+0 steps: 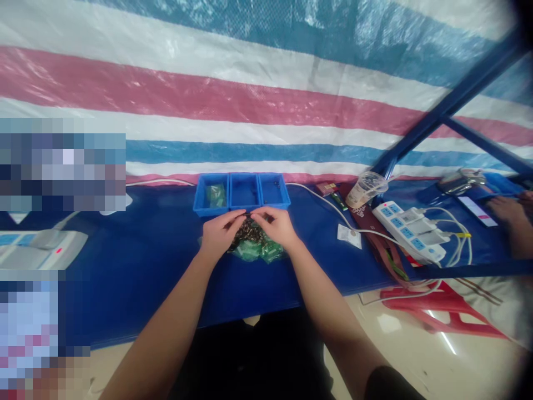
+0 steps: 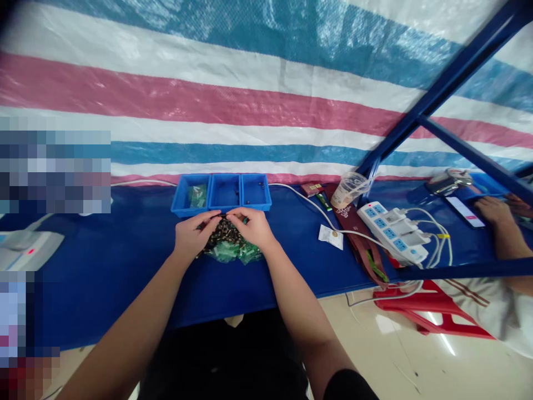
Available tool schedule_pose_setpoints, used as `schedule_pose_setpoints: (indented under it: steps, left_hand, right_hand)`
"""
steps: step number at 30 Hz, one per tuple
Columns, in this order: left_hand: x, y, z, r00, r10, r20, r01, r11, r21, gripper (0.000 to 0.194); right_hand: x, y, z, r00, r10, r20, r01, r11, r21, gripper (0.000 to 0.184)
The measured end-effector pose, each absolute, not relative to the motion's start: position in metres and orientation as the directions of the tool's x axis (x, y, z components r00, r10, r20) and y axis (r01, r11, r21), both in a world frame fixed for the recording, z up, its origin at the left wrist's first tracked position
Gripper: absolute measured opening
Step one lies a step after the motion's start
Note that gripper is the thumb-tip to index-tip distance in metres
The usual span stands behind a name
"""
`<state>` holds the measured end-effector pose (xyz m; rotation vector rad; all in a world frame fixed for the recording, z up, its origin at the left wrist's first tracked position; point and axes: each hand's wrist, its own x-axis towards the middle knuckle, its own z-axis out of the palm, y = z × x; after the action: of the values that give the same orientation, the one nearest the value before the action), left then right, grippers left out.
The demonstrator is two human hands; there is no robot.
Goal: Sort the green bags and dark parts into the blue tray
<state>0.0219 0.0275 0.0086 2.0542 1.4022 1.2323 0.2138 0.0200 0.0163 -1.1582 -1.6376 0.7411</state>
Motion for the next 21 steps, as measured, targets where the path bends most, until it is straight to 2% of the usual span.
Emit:
schedule_pose_setpoints:
  steps: [21]
  left_hand:
    - [0.0227,0.0277,0.0076,0.143,0.894,0.425,0.596,-0.420,0.684,0.030]
  right_hand:
    - [0.2133,0.0202,0.0158,-0.098,0.910,0.403,0.350,0.410,-0.842,0.021]
